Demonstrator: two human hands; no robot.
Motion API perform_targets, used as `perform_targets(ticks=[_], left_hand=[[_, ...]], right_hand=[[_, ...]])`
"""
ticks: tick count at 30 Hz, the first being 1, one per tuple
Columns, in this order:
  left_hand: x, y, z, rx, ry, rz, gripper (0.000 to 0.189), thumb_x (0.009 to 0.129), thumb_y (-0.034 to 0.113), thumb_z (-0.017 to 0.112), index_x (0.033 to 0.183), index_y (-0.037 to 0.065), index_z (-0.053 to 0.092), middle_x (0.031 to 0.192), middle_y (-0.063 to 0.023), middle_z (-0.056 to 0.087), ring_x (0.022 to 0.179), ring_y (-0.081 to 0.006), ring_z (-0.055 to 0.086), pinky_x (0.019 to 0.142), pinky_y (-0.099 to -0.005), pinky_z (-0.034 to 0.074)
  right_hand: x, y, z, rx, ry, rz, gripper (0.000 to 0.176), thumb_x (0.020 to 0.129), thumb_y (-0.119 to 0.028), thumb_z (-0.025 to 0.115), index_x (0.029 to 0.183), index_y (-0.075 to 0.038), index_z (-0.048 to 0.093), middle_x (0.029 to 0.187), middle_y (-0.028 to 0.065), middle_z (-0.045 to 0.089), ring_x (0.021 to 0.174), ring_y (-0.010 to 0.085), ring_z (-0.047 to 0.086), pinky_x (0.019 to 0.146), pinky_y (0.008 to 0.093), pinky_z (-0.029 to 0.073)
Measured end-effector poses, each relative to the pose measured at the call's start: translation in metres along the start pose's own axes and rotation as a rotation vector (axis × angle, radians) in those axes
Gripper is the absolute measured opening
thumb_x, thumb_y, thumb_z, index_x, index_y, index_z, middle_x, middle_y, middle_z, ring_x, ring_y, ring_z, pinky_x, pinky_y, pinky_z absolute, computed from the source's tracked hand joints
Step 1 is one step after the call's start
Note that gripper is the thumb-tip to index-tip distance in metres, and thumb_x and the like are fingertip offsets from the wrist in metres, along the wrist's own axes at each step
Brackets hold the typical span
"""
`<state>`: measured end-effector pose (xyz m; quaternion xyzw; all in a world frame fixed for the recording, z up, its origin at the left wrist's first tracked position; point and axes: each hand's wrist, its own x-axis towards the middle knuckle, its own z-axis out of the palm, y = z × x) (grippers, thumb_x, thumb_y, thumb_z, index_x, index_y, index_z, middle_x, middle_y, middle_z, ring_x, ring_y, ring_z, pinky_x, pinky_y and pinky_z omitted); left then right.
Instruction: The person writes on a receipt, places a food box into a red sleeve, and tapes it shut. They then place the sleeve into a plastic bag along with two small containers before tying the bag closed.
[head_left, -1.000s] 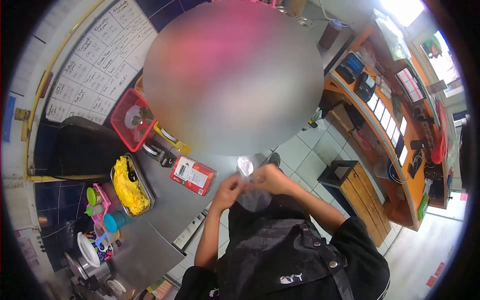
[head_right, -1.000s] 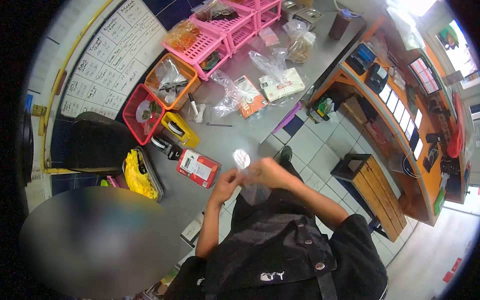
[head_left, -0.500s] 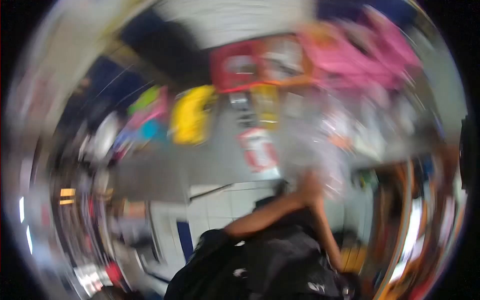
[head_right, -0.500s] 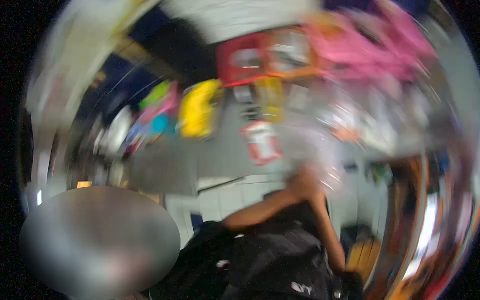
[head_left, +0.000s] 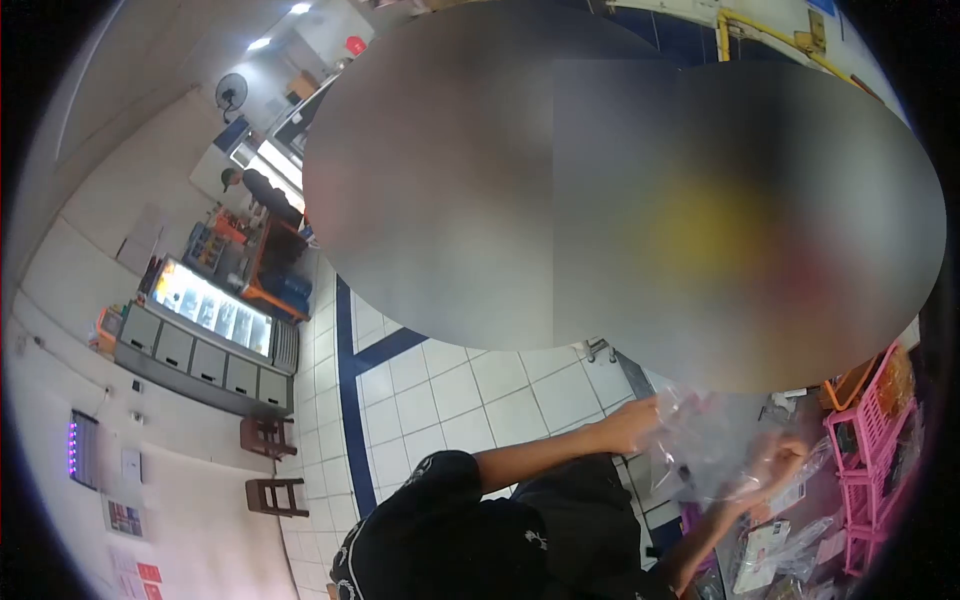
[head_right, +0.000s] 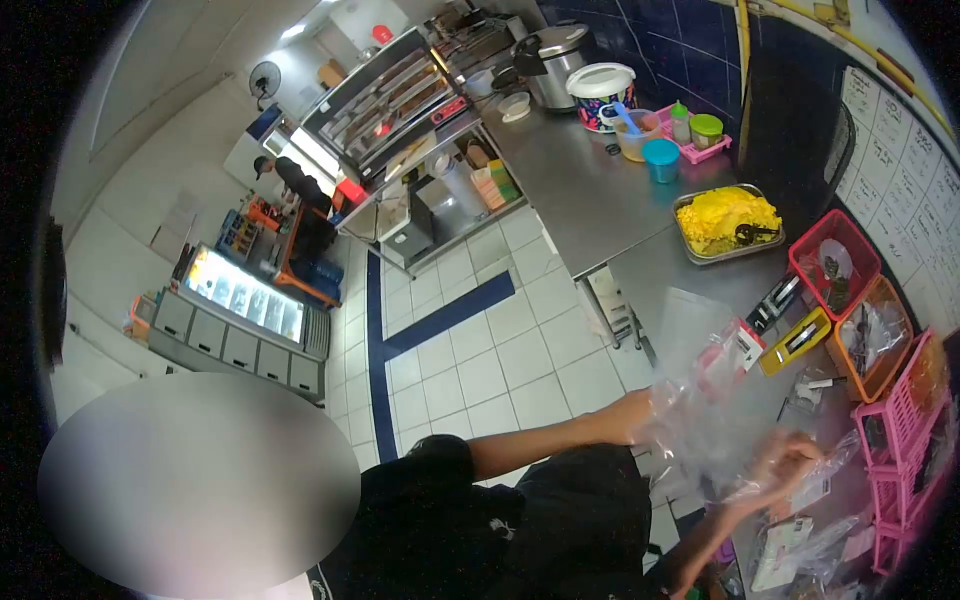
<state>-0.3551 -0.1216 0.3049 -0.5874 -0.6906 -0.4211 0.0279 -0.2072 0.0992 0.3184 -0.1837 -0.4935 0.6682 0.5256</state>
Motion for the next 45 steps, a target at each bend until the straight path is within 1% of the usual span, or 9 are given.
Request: perform_targets(ticks=[3,7,12,14,16,20,27,31,45], left_hand=[[0.019,0.046,0.024,-0.632,0.387,-0.521,0.036,0.084,0.013,0.067,0.12,0.007,0.062,0.103,-0.0145,0.067,0.085,-0.033,0.065,0.079,-0.0414,0.051],[0.064,0.085,0.033,-0.462,0.32,-0.128,0.026,0.083,0.012,0.068,0.107,0.004,0.06,0.091,-0.0132,0.06,0.08,-0.032,0.06,0.077,-0.0404,0.05],[0.019,0.097,0.066,-0.291,0.019,0.078,0.024,0.076,0.01,0.074,0.094,0.006,0.058,0.082,-0.0077,0.059,0.071,-0.0299,0.06,0.066,-0.0334,0.048],[-0.046,0.053,0.083,-0.226,0.042,-0.214,0.02,0.08,0.009,0.068,0.096,0.005,0.056,0.085,-0.0132,0.056,0.078,-0.0342,0.059,0.073,-0.0443,0.048],[-0.048,0.065,0.064,-0.37,-0.103,-0.878,0.023,0.08,0.013,0.071,0.098,0.006,0.058,0.087,-0.0155,0.057,0.083,-0.0378,0.059,0.078,-0.044,0.048],[-0.023,0.11,0.1,-0.005,0.092,-0.126,0.042,0.078,0.014,0.079,0.111,0.003,0.057,0.101,-0.0183,0.056,0.099,-0.0349,0.056,0.086,-0.0434,0.046],[-0.001,0.146,0.169,-0.532,-0.303,0.185,0.043,0.083,0.022,0.079,0.114,0.001,0.058,0.098,-0.014,0.061,0.09,-0.0303,0.06,0.079,-0.0425,0.05],[0.044,0.203,0.152,-0.547,-0.047,0.483,0.027,0.089,0.014,0.066,0.109,-0.001,0.056,0.097,-0.0099,0.06,0.083,-0.0256,0.058,0.075,-0.0364,0.049],[-0.07,0.213,0.195,-0.303,-1.548,0.295,0.048,0.077,0.023,0.078,0.117,0.0,0.062,0.109,-0.0251,0.069,0.104,-0.0433,0.066,0.088,-0.0463,0.051]], right_hand=[[-0.055,-0.013,0.034,-0.78,-0.35,-0.213,0.025,0.084,-0.007,0.071,0.103,-0.002,0.055,0.094,0.0073,0.053,0.084,0.0213,0.056,0.077,0.0363,0.049],[-0.196,0.216,-0.122,-1.048,-0.878,0.194,0.037,0.093,-0.018,0.064,0.123,0.005,0.059,0.119,0.0171,0.064,0.11,0.029,0.062,0.097,0.0436,0.049],[-0.066,0.026,-0.123,-0.458,0.001,0.301,0.03,0.1,-0.018,0.054,0.121,0.002,0.061,0.114,0.014,0.065,0.101,0.0232,0.06,0.093,0.038,0.05],[-0.019,-0.068,-0.139,-0.341,0.221,0.196,0.028,0.102,-0.017,0.05,0.12,0.001,0.061,0.112,0.0127,0.065,0.098,0.0208,0.06,0.092,0.0358,0.05],[-0.015,-0.154,-0.163,-1.216,0.32,-0.132,0.015,0.095,-0.014,0.061,0.09,-0.001,0.067,0.085,0.0099,0.068,0.083,0.0249,0.065,0.079,0.0388,0.053],[-0.073,-0.189,-0.091,-1.044,0.18,-0.378,0.002,0.084,0.0,0.06,0.082,0.0,0.059,0.087,0.0084,0.061,0.082,0.0229,0.06,0.071,0.0368,0.047],[-0.17,-0.172,-0.122,-1.049,0.491,-0.27,0.033,0.08,0.004,0.076,0.095,-0.004,0.049,0.079,0.0113,0.051,0.072,0.0254,0.054,0.063,0.0347,0.045],[-0.262,-0.088,-0.242,-1.284,0.845,0.165,0.029,0.088,-0.008,0.069,0.107,-0.006,0.047,0.081,0.0204,0.058,0.074,0.0407,0.061,0.065,0.0469,0.048],[-0.411,-0.119,-0.213,-0.539,0.829,0.438,0.043,0.093,-0.042,0.068,0.09,0.001,0.074,0.078,0.0156,0.072,0.074,0.0231,0.068,0.074,0.0381,0.052]])
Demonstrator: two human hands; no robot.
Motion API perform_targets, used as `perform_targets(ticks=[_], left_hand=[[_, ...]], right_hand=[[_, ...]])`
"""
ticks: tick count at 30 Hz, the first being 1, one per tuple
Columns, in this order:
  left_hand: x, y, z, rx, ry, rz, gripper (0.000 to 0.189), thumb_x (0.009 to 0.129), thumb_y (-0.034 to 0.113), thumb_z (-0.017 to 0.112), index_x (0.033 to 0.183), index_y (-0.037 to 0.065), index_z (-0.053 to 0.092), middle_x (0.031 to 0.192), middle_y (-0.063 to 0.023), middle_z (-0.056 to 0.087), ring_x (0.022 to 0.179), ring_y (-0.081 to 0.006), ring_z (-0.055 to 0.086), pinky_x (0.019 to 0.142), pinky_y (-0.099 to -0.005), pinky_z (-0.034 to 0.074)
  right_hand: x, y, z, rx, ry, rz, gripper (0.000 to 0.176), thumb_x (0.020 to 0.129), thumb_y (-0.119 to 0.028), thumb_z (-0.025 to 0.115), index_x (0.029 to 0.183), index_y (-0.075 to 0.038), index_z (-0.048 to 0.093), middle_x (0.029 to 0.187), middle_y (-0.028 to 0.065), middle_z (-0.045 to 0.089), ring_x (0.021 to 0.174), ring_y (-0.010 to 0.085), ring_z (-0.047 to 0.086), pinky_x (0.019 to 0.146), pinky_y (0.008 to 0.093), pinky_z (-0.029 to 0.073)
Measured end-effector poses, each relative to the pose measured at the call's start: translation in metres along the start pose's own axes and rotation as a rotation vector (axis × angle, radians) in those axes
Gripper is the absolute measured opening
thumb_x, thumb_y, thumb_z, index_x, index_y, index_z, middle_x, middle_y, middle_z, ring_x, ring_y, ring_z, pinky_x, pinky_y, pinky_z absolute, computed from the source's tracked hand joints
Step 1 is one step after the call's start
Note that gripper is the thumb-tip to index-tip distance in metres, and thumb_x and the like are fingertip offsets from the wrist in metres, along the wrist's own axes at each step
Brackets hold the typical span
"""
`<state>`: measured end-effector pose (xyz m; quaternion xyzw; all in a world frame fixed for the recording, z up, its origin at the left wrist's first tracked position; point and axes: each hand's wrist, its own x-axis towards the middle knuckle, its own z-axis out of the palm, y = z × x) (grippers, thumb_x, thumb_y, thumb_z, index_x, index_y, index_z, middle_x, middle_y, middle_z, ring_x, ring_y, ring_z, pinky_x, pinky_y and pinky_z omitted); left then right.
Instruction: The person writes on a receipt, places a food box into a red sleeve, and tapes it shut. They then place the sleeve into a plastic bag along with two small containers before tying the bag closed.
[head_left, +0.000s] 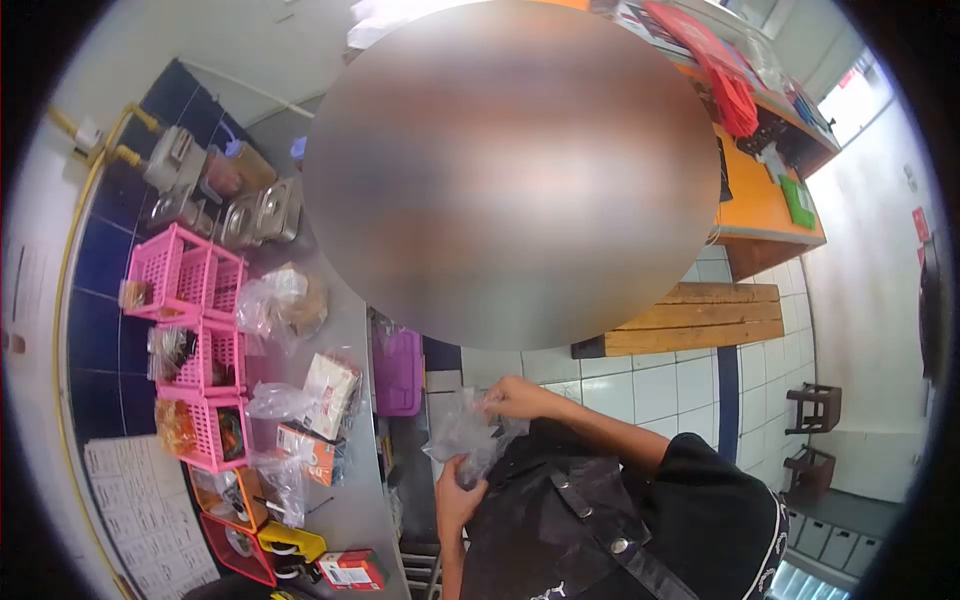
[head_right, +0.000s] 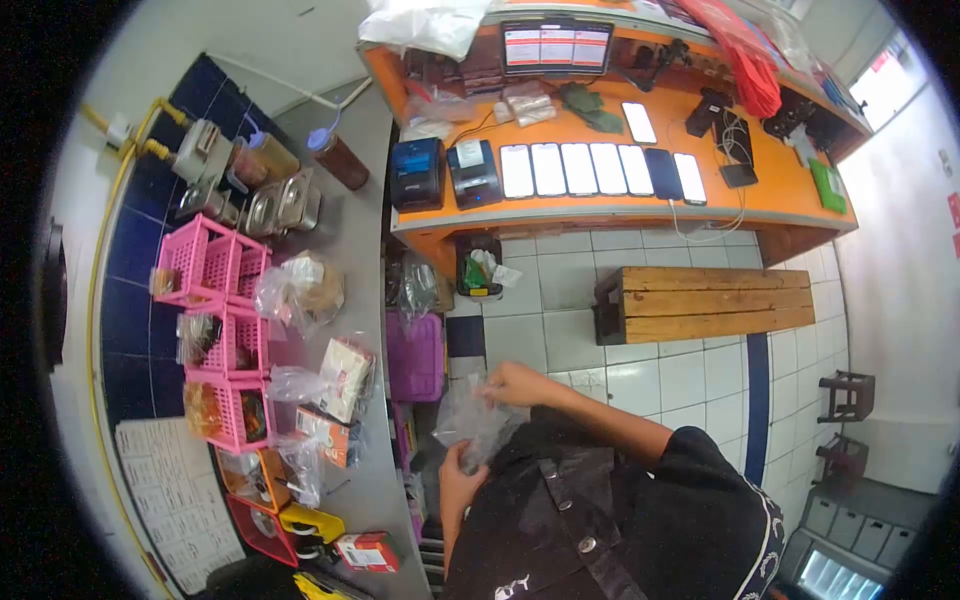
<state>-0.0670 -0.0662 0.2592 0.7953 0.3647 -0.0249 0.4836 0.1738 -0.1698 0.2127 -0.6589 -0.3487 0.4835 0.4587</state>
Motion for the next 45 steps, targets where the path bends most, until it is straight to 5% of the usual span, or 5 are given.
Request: perform_targets(ticks=[7,13,27,33,45], left_hand=[[0.013,-0.042,0.003,0.028,0.376,0.034,0.035,0.074,0.013,0.076,0.097,-0.001,0.054,0.087,-0.0172,0.058,0.083,-0.0351,0.059,0.077,-0.0431,0.047],[0.003,-0.047,-0.068,0.044,0.861,-0.015,0.019,0.076,0.001,0.06,0.09,-0.002,0.047,0.08,-0.0113,0.05,0.075,-0.0296,0.051,0.072,-0.0406,0.044],[-0.03,-0.099,-0.034,-0.815,0.288,-0.231,0.027,0.087,-0.003,0.054,0.11,0.005,0.065,0.082,0.0026,0.059,0.063,-0.0037,0.05,0.05,-0.0202,0.037],[-0.126,-0.17,-0.041,-0.443,0.645,-0.396,0.025,0.082,-0.004,0.055,0.103,0.002,0.067,0.082,-0.0011,0.062,0.061,-0.007,0.052,0.05,-0.0232,0.039],[-0.376,-0.311,0.107,-0.099,0.757,-0.801,0.051,0.095,0.047,0.066,0.126,0.006,0.059,0.11,-0.021,0.066,0.097,-0.0303,0.062,0.083,-0.0439,0.051]], right_hand=[[-0.009,-0.047,0.037,-0.235,-0.219,-0.336,0.034,0.093,-0.033,0.068,0.098,0.0,0.066,0.082,0.0168,0.068,0.079,0.0333,0.067,0.074,0.0427,0.052],[0.014,-0.035,-0.033,-0.472,0.719,-0.03,0.024,0.083,-0.01,0.065,0.103,-0.008,0.052,0.088,0.0191,0.066,0.085,0.0443,0.065,0.07,0.0521,0.05],[0.058,-0.009,-0.066,-0.159,-0.467,-0.151,0.053,0.092,-0.044,0.071,0.126,-0.004,0.066,0.118,0.0132,0.07,0.107,0.0254,0.066,0.095,0.038,0.051],[0.261,0.007,-0.287,-0.343,0.976,-0.1,0.058,0.081,-0.043,0.079,0.119,-0.001,0.064,0.103,0.0207,0.072,0.097,0.033,0.07,0.083,0.0403,0.055],[0.306,-0.033,-0.35,-0.232,0.758,-0.267,0.036,0.08,-0.009,0.078,0.112,0.001,0.065,0.098,0.0132,0.073,0.088,0.0213,0.071,0.079,0.0345,0.056]])
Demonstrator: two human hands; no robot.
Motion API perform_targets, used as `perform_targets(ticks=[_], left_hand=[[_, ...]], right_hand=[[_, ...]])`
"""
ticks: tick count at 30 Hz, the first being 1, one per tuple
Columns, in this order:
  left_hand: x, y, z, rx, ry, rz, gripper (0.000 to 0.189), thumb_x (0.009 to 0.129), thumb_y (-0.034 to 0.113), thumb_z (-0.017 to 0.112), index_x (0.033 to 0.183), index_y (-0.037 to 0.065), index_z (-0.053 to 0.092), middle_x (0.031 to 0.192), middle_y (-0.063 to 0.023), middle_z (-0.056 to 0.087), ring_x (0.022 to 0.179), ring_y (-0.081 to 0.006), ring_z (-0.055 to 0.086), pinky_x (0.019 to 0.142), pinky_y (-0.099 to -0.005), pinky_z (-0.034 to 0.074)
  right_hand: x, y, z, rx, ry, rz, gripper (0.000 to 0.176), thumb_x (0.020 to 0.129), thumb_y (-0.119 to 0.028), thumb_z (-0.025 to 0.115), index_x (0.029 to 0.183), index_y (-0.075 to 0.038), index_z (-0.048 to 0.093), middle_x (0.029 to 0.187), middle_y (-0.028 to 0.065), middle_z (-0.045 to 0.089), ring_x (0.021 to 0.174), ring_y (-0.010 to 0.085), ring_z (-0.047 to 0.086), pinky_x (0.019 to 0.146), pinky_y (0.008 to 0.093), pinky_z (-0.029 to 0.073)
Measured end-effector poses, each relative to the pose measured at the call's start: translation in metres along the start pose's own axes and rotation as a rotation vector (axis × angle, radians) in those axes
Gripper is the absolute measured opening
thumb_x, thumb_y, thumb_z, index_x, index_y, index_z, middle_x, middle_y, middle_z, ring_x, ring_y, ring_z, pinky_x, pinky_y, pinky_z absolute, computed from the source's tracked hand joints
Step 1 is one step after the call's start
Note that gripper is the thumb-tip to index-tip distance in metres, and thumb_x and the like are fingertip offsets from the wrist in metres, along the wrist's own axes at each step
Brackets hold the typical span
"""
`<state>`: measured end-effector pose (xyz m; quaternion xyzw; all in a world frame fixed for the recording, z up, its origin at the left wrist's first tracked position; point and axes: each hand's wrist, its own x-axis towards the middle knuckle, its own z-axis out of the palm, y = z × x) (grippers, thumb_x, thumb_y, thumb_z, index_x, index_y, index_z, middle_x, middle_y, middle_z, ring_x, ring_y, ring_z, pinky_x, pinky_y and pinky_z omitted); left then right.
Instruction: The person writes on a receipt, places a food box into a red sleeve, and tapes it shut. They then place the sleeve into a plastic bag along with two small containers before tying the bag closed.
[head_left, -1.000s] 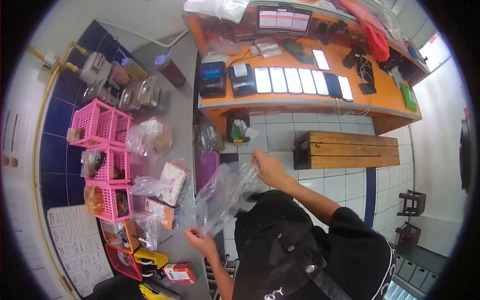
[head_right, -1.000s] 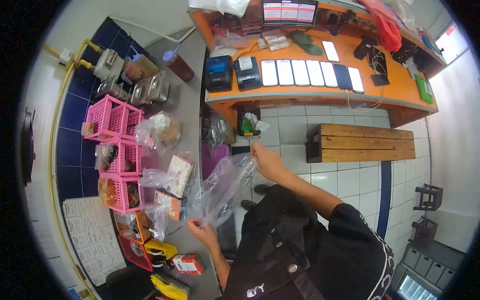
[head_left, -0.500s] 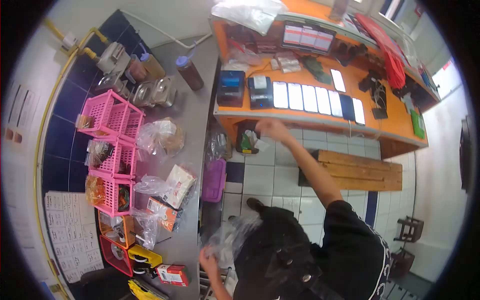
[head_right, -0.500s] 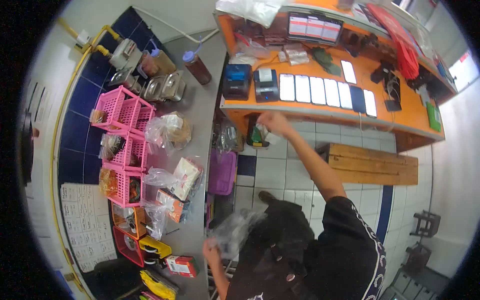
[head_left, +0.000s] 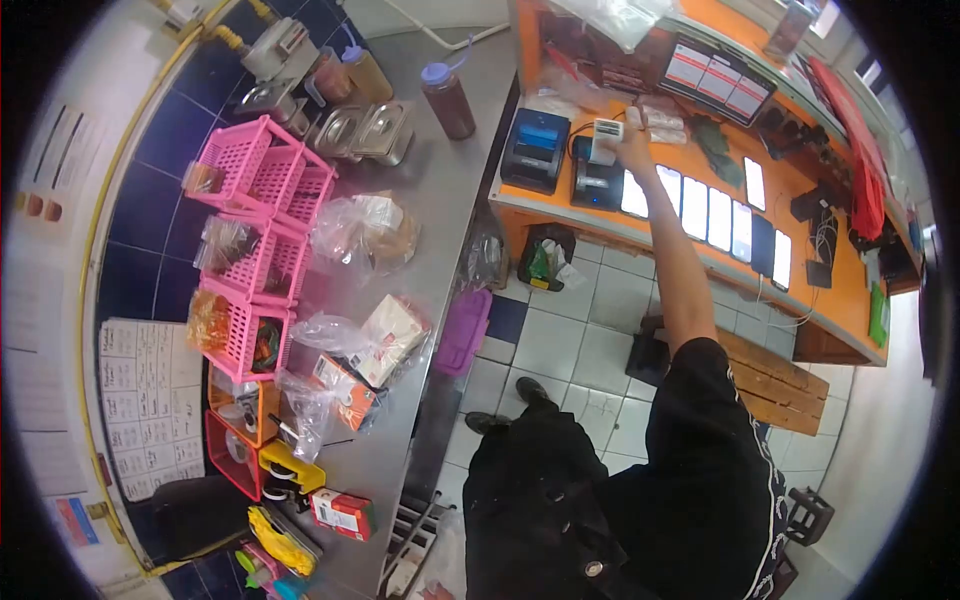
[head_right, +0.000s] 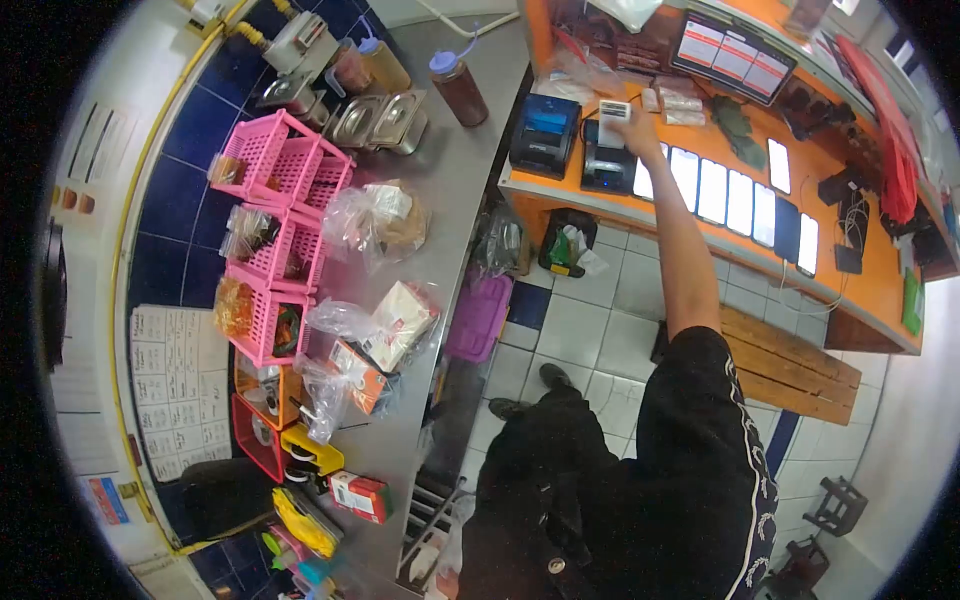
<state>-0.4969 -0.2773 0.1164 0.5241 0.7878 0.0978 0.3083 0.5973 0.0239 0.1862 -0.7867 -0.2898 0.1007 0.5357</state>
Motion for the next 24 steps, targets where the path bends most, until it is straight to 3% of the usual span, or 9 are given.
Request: perform_targets(ticks=[3,5,8,14,16,17,18,20,24], left_hand=[[-0.04,-0.005,0.012,-0.108,-0.019,-0.143,0.048,0.098,0.04,0.066,0.106,-0.007,0.066,0.09,-0.0175,0.069,0.081,-0.0277,0.06,0.075,-0.0429,0.051],[-0.047,-0.002,0.019,-0.107,-0.041,-0.182,0.044,0.096,0.036,0.066,0.104,-0.007,0.065,0.087,-0.016,0.067,0.078,-0.0263,0.058,0.072,-0.0421,0.049],[-0.037,0.01,0.032,-0.071,-0.081,-0.173,0.038,0.093,0.031,0.065,0.1,-0.006,0.064,0.082,-0.0137,0.063,0.074,-0.0241,0.057,0.068,-0.0409,0.048],[0.024,0.11,0.04,-0.017,-0.134,0.0,0.026,0.086,0.021,0.064,0.092,-0.005,0.061,0.073,-0.009,0.056,0.066,-0.0198,0.053,0.059,-0.0385,0.044],[0.035,0.152,0.035,-0.027,-0.154,0.063,0.022,0.084,0.017,0.064,0.09,-0.004,0.059,0.07,-0.0075,0.054,0.063,-0.0184,0.052,0.056,-0.0377,0.043],[0.04,0.163,0.032,-0.032,-0.163,0.092,0.02,0.083,0.015,0.064,0.089,-0.004,0.059,0.069,-0.0067,0.053,0.062,-0.0177,0.051,0.055,-0.0373,0.043],[0.045,0.168,0.032,-0.039,-0.169,0.123,0.018,0.082,0.013,0.064,0.087,-0.003,0.058,0.067,-0.0059,0.052,0.061,-0.017,0.051,0.053,-0.0369,0.042],[0.072,0.119,0.039,0.038,-0.184,0.201,0.022,0.08,0.011,0.063,0.096,-0.005,0.063,0.071,-0.0108,0.059,0.065,-0.0171,0.055,0.058,-0.0363,0.045],[0.083,0.112,0.04,0.229,-0.231,0.093,0.041,0.082,0.011,0.062,0.118,-0.007,0.063,0.089,-0.0205,0.068,0.082,-0.0228,0.062,0.072,-0.0397,0.049]], right_hand=[[0.011,-0.036,-0.03,-0.065,0.046,-0.108,0.028,0.085,-0.006,0.073,0.11,0.002,0.065,0.097,0.0122,0.074,0.087,0.0205,0.071,0.079,0.0332,0.055],[0.031,-0.043,-0.044,0.17,-0.047,-0.143,0.021,0.089,-0.005,0.07,0.107,0.003,0.065,0.097,0.0119,0.074,0.086,0.0188,0.071,0.078,0.0314,0.055],[0.044,-0.049,-0.051,0.107,-0.157,-0.154,0.018,0.09,-0.006,0.069,0.105,0.003,0.065,0.098,0.012,0.074,0.09,0.0174,0.071,0.079,0.0305,0.055],[0.015,-0.028,-0.021,-0.425,-0.062,-0.337,0.049,0.083,-0.022,0.079,0.122,0.003,0.062,0.11,0.0215,0.071,0.1,0.0281,0.07,0.091,0.0351,0.054],[-0.012,-0.012,-0.008,-0.74,0.045,-0.198,0.05,0.079,-0.025,0.084,0.117,0.002,0.065,0.109,0.0185,0.072,0.099,0.0285,0.07,0.091,0.0367,0.054],[-0.015,-0.005,-0.004,-0.742,0.048,-0.197,0.05,0.079,-0.025,0.084,0.117,0.002,0.065,0.109,0.0185,0.072,0.099,0.0285,0.07,0.091,0.0367,0.054],[-0.017,0.004,0.0,-0.659,0.045,0.011,0.05,0.075,-0.029,0.085,0.111,0.001,0.067,0.108,0.0182,0.072,0.099,0.0301,0.07,0.089,0.0381,0.054],[-0.019,0.018,0.008,-0.571,0.048,0.225,0.05,0.072,-0.034,0.087,0.104,0.0,0.069,0.107,0.0178,0.073,0.099,0.0317,0.071,0.088,0.0395,0.055],[-0.014,0.063,0.017,-0.204,0.047,0.038,0.041,0.075,-0.029,0.085,0.1,-0.001,0.068,0.093,0.0157,0.073,0.089,0.0285,0.071,0.08,0.0383,0.054]])
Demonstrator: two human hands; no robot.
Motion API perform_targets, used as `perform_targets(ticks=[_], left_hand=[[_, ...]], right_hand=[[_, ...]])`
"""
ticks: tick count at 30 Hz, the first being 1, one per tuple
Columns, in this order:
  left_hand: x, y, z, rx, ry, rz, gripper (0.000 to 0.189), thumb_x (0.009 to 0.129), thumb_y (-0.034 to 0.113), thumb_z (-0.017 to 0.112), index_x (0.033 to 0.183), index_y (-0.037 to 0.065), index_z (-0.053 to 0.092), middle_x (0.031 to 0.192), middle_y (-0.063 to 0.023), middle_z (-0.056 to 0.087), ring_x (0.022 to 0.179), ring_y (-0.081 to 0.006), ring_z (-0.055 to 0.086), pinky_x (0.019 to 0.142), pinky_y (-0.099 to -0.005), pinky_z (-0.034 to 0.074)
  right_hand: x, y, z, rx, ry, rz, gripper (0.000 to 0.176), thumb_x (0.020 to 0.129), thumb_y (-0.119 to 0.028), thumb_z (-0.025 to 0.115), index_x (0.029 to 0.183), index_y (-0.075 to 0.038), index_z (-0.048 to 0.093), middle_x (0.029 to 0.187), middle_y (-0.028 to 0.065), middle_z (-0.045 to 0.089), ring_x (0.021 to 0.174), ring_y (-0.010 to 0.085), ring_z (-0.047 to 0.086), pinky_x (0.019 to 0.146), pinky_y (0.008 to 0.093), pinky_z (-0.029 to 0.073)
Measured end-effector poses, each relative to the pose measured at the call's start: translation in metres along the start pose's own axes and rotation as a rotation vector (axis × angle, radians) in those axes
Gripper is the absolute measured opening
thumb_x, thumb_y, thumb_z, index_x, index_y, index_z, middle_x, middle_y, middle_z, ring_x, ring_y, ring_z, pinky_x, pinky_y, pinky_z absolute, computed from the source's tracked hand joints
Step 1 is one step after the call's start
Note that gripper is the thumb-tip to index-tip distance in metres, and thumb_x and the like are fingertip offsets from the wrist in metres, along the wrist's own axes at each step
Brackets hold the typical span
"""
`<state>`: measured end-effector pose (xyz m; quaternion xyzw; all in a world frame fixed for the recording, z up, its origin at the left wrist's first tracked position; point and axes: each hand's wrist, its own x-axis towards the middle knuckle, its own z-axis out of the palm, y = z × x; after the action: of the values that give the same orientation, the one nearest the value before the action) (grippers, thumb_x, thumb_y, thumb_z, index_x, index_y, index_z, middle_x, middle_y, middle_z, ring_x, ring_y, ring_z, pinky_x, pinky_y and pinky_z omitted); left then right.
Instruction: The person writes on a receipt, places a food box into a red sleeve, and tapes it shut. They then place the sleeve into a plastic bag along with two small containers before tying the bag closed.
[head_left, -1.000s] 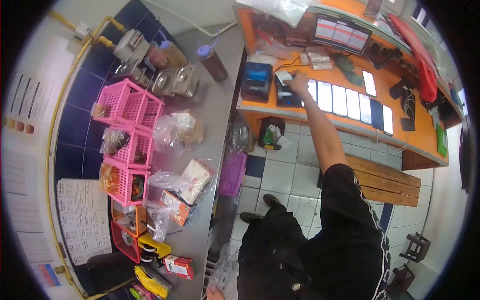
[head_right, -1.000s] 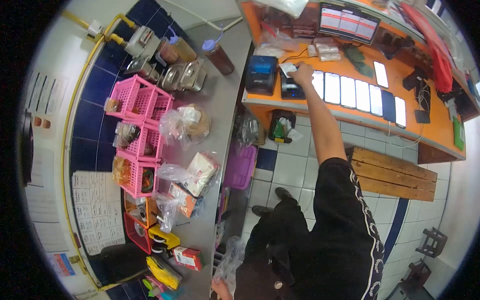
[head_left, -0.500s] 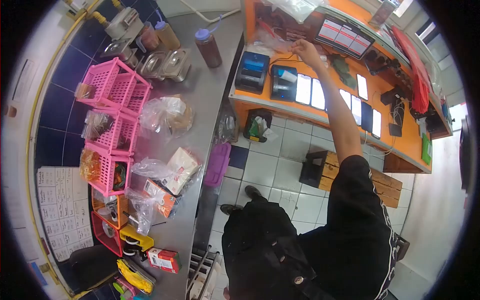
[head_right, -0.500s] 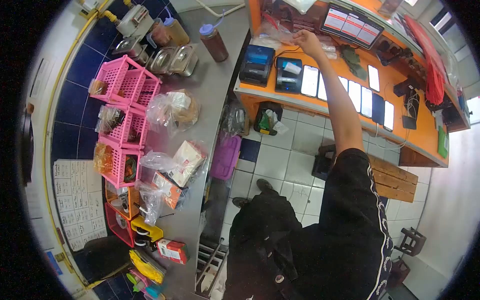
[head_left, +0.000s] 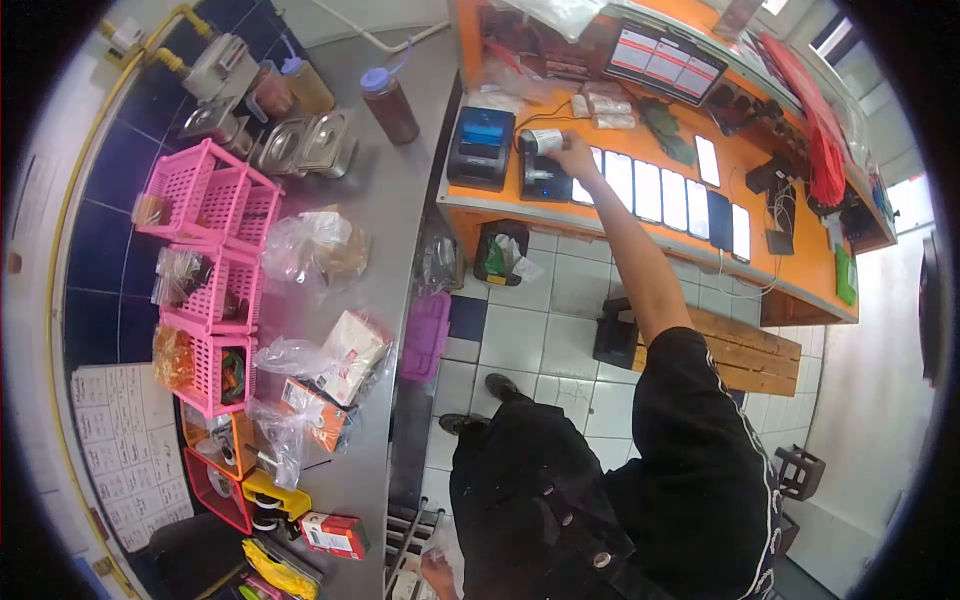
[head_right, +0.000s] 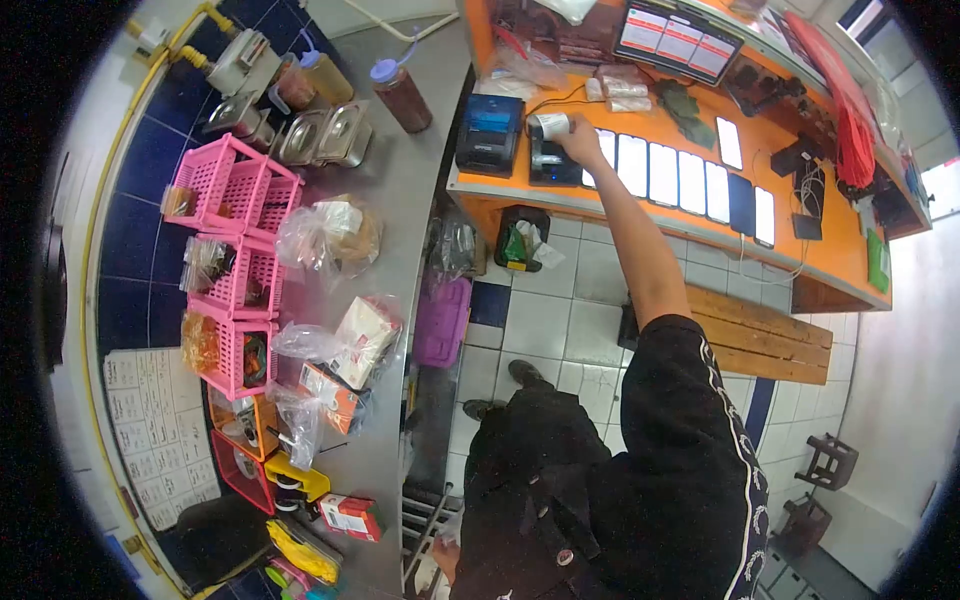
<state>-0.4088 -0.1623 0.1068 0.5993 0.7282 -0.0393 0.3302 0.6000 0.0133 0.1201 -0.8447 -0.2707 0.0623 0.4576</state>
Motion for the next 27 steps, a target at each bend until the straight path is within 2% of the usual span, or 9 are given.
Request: perform_targets(ticks=[2,4,7,8,10,17,20,22,27], left_hand=[[-0.007,0.0,-0.002,0.024,0.004,-0.116,0.046,0.083,0.012,0.062,0.124,-0.008,0.062,0.098,-0.0239,0.069,0.09,-0.027,0.065,0.079,-0.0419,0.051],[-0.039,0.107,-0.03,0.073,-0.129,-0.235,0.052,0.087,0.018,0.061,0.132,-0.007,0.059,0.121,-0.0284,0.065,0.114,-0.0376,0.062,0.098,-0.0469,0.049],[-0.047,0.133,-0.041,-0.129,-0.213,-0.24,0.054,0.09,0.024,0.06,0.135,-0.007,0.057,0.136,-0.0294,0.057,0.129,-0.0448,0.053,0.107,-0.0504,0.044],[-0.045,0.123,-0.034,-0.126,-0.211,-0.24,0.054,0.09,0.024,0.06,0.135,-0.007,0.057,0.136,-0.0294,0.057,0.129,-0.0448,0.053,0.107,-0.0504,0.044],[-0.039,0.1,-0.018,-0.084,-0.033,-0.055,0.036,0.082,0.002,0.06,0.115,-0.011,0.06,0.085,-0.0127,0.065,0.071,-0.0193,0.061,0.065,-0.0338,0.051],[-0.037,0.093,-0.018,-0.151,-0.031,-0.087,0.037,0.08,-0.002,0.059,0.116,-0.01,0.06,0.086,-0.0121,0.065,0.073,-0.0189,0.062,0.067,-0.0336,0.051],[-0.037,0.086,-0.017,-0.079,-0.009,-0.035,0.035,0.081,0.0,0.059,0.114,-0.008,0.061,0.087,-0.0167,0.067,0.075,-0.0256,0.066,0.068,-0.0368,0.052],[-0.028,0.064,-0.017,0.259,-0.153,0.163,0.033,0.083,0.006,0.06,0.114,-0.006,0.063,0.091,-0.0239,0.068,0.079,-0.0351,0.068,0.07,-0.0416,0.052],[-0.032,0.052,-0.007,0.048,-0.27,0.009,0.04,0.086,0.017,0.062,0.121,-0.004,0.062,0.104,-0.0283,0.067,0.092,-0.04,0.068,0.078,-0.046,0.052]], right_hand=[[-0.001,-0.026,-0.011,0.03,0.049,0.055,0.033,0.078,-0.022,0.082,0.1,-0.002,0.068,0.091,0.0137,0.073,0.084,0.0251,0.07,0.076,0.0379,0.053],[-0.006,-0.054,-0.026,0.208,0.031,0.078,0.027,0.08,-0.016,0.079,0.1,-0.003,0.068,0.088,0.0118,0.072,0.081,0.0215,0.069,0.075,0.0365,0.052],[0.0,-0.055,-0.033,0.046,0.215,-0.025,0.026,0.081,-0.016,0.078,0.099,-0.002,0.066,0.087,0.0108,0.071,0.08,0.0209,0.068,0.076,0.0356,0.054],[0.006,-0.051,-0.034,0.048,0.216,-0.022,0.026,0.081,-0.016,0.078,0.099,-0.002,0.066,0.087,0.0108,0.071,0.08,0.0209,0.068,0.076,0.0356,0.054],[0.015,-0.045,-0.035,0.15,0.134,0.002,0.023,0.082,-0.013,0.075,0.099,-0.001,0.067,0.086,0.0106,0.072,0.076,0.0198,0.069,0.072,0.0326,0.055],[0.03,-0.03,-0.018,0.42,0.148,0.074,0.012,0.088,-0.002,0.065,0.099,0.003,0.065,0.086,0.0111,0.073,0.075,0.0149,0.07,0.067,0.0271,0.055],[0.033,-0.027,-0.018,0.39,0.145,0.053,0.011,0.091,-0.002,0.062,0.1,0.004,0.065,0.086,0.0114,0.073,0.079,0.0155,0.072,0.068,0.0268,0.056],[0.035,-0.025,-0.018,0.371,0.134,0.041,0.011,0.091,-0.003,0.062,0.1,0.004,0.064,0.085,0.0112,0.073,0.082,0.0167,0.073,0.069,0.0269,0.057],[0.039,-0.02,-0.013,0.394,0.17,0.051,0.011,0.091,-0.004,0.061,0.099,0.004,0.064,0.082,0.0111,0.073,0.077,0.0182,0.074,0.068,0.0287,0.057]])
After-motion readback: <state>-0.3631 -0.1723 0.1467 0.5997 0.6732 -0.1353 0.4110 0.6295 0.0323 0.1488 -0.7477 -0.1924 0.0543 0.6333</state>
